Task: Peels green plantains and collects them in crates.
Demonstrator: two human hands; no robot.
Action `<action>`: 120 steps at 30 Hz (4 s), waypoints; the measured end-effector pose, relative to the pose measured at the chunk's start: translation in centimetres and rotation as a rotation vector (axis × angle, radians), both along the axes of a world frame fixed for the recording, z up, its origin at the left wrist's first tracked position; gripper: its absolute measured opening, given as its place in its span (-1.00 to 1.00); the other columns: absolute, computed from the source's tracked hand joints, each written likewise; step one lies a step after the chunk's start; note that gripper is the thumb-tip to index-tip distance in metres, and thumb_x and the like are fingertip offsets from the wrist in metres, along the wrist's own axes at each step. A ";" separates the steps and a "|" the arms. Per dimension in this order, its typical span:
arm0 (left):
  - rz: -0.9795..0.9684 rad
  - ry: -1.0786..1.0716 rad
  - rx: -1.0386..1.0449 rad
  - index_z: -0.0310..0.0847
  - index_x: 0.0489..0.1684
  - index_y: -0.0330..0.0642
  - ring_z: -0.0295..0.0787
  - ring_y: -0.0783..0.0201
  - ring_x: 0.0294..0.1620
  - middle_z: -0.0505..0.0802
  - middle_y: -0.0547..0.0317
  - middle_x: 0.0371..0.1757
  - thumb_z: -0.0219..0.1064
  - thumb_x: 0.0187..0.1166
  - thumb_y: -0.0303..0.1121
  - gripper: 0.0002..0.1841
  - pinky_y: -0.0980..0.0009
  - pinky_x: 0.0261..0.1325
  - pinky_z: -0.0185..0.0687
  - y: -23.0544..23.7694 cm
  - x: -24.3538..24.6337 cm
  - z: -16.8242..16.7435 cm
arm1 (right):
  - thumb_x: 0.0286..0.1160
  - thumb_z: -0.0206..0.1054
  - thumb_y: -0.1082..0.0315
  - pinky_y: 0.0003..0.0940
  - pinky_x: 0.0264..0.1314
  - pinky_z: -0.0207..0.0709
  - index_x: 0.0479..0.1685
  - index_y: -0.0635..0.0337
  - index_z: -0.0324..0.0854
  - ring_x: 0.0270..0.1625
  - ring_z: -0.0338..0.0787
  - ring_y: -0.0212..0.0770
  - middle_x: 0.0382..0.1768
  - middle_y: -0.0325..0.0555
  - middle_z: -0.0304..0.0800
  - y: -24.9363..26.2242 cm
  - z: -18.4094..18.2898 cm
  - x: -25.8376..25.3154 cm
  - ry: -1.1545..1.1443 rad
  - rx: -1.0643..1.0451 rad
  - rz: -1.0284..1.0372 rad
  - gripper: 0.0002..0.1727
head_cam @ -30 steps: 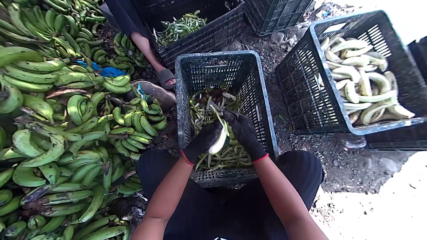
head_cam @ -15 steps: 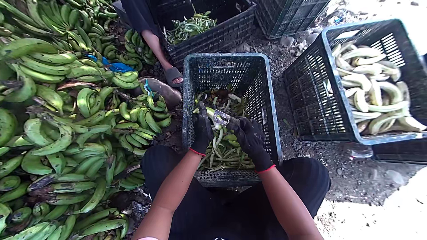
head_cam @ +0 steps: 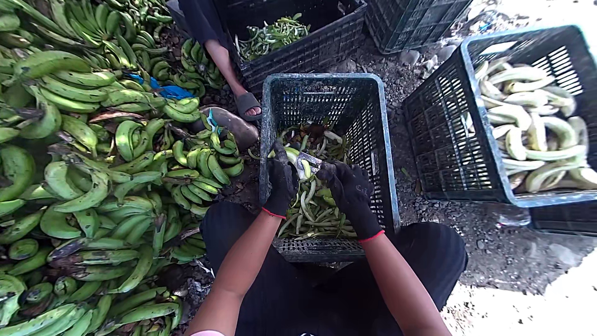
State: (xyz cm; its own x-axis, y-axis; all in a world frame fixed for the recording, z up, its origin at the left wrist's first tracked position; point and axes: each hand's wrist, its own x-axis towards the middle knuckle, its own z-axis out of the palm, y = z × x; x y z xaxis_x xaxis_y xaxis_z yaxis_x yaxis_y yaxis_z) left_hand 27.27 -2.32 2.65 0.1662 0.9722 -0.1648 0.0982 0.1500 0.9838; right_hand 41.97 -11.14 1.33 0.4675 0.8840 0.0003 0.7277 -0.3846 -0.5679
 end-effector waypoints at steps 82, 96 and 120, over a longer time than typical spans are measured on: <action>-0.089 -0.656 -0.522 0.52 -0.05 -0.22 0.60 0.37 -0.65 0.70 0.17 -0.50 -0.33 0.86 -0.09 -0.50 0.49 -0.57 0.62 2.8 -1.5 0.8 | 0.37 0.02 -0.52 0.46 0.11 0.41 0.33 -0.02 0.77 0.17 0.70 0.46 0.09 0.35 0.76 -0.1 -0.4 0.2 -0.182 0.268 0.339 -0.12; -0.289 -0.143 0.170 0.50 0.47 -0.09 0.74 0.33 -0.42 0.83 0.13 -0.26 -0.48 0.83 0.15 -0.28 0.36 -0.33 0.75 -1.0 -0.1 0.8 | 0.73 -0.49 -0.40 0.21 -0.04 0.60 0.43 0.00 0.60 -0.03 0.77 0.05 0.02 0.05 0.80 0.5 -1.0 0.5 0.512 0.001 0.138 -0.10; -0.199 -0.208 0.123 0.54 0.33 -0.50 0.76 0.33 -0.16 0.80 -0.05 -0.08 -0.31 0.88 -0.31 -0.48 0.36 0.05 0.73 -1.5 1.5 1.3 | 0.76 -0.18 -0.22 0.17 0.32 0.50 0.38 0.27 0.59 0.26 0.73 0.04 0.17 0.18 0.77 1.2 -0.3 1.4 0.486 0.108 -0.038 -0.25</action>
